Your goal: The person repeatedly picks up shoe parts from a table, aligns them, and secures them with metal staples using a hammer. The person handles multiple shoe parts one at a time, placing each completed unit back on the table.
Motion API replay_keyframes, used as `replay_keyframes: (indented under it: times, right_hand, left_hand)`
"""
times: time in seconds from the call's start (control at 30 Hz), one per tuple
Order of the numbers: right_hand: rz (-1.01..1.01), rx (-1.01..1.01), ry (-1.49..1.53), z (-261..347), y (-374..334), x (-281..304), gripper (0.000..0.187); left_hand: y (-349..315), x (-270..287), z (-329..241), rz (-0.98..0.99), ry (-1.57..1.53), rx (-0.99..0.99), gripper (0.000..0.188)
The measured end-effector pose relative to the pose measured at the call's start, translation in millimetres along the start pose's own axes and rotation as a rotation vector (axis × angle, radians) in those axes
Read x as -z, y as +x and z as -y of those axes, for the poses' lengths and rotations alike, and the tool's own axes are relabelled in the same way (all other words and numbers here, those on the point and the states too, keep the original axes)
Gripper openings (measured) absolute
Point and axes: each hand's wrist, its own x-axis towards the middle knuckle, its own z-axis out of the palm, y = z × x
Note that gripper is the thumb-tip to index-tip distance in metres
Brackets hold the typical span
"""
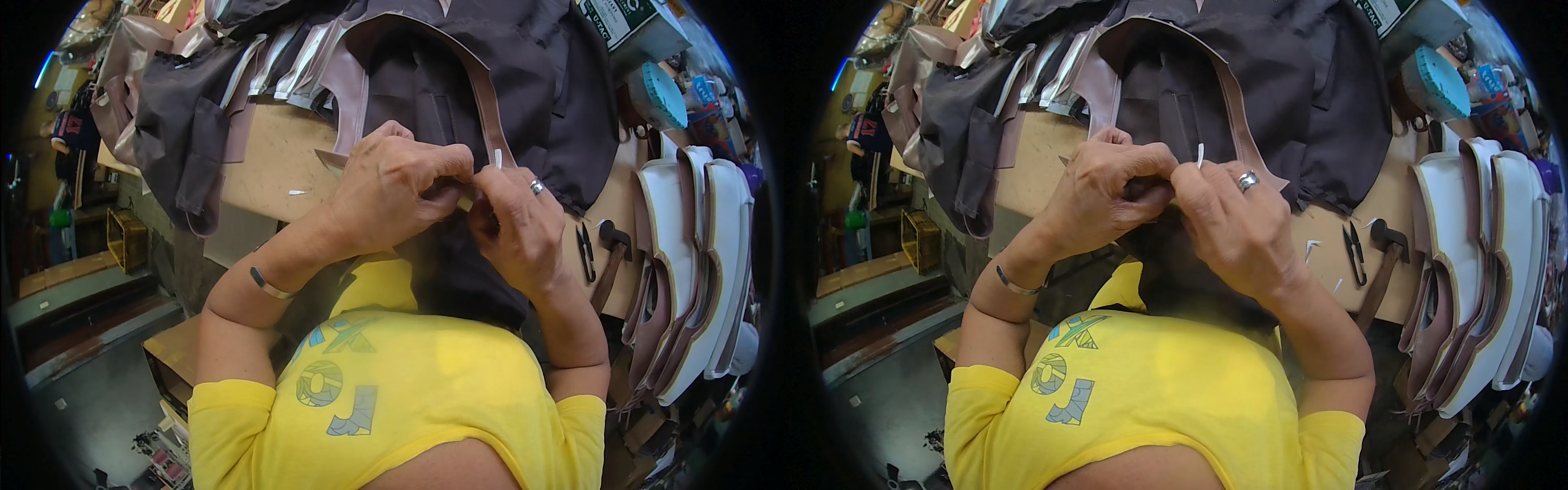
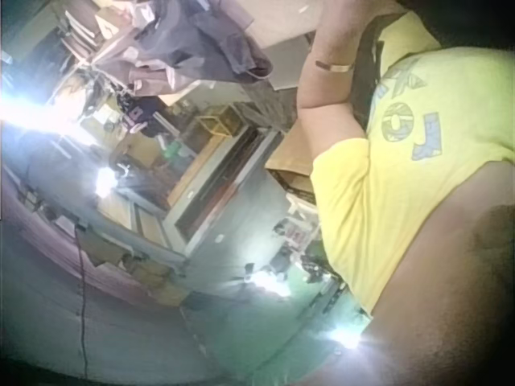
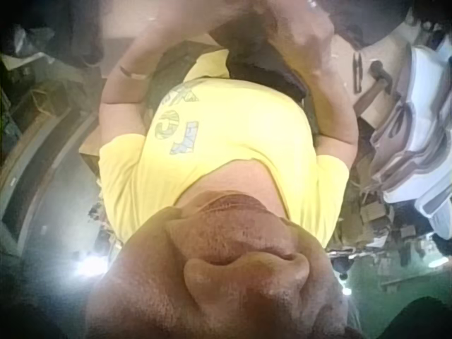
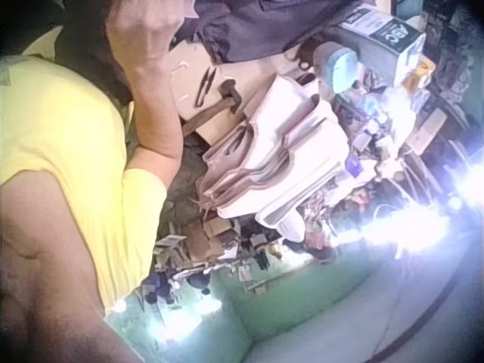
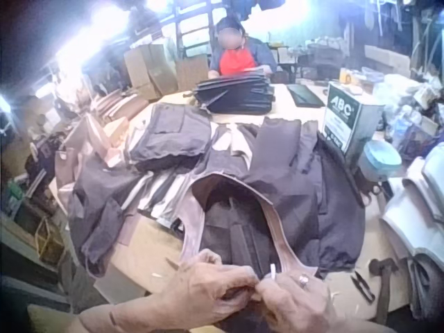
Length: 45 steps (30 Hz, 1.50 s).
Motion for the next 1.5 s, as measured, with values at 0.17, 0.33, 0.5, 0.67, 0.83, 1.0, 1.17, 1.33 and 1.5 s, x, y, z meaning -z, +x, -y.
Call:
replay_keyframes:
  times: [0.17, 0.33, 0.5, 0.67, 0.83, 1.0, 1.17, 1.33, 1.5]
  right_hand:
    - [0.081, -0.349, 0.378, -2, 6, 12, 0.027]
    - [0.206, -0.649, 0.662, -4, 4, 20, 0.019]
    - [0.217, -0.682, 0.713, -1, 3, 23, 0.020]
    - [0.207, -0.513, 0.579, 4, 8, 23, 0.023]
    - [0.119, -0.364, 0.386, 11, 7, 14, 0.025]
    - [0.068, -0.390, 0.428, 7, 2, 11, 0.023]
    - [0.037, -0.305, 0.380, 6, 1, 10, 0.024]
    - [0.077, -0.355, 0.539, 2, 1, 13, 0.017]
    - [0.153, -0.699, 0.827, -2, 2, 16, 0.014]
  left_hand:
    - [-1, 6, 3, -0.025, -0.181, 0.023, 0.009]
    - [-4, 6, -3, -0.031, -0.415, 0.140, 0.009]
    - [-8, 8, 4, -0.018, -0.225, -0.075, 0.011]
    - [-10, 7, 3, -0.048, -0.147, -0.109, 0.011]
    - [-8, 10, -5, 0.042, -0.370, 0.119, 0.014]
    - [-10, 19, -2, 0.140, -0.605, 0.241, 0.015]
    - [-14, 14, 1, 0.054, -0.551, 0.130, 0.011]
    - [-13, 17, 6, 0.012, -0.212, -0.140, 0.013]
    - [-16, 15, 5, -0.016, -0.097, -0.225, 0.015]
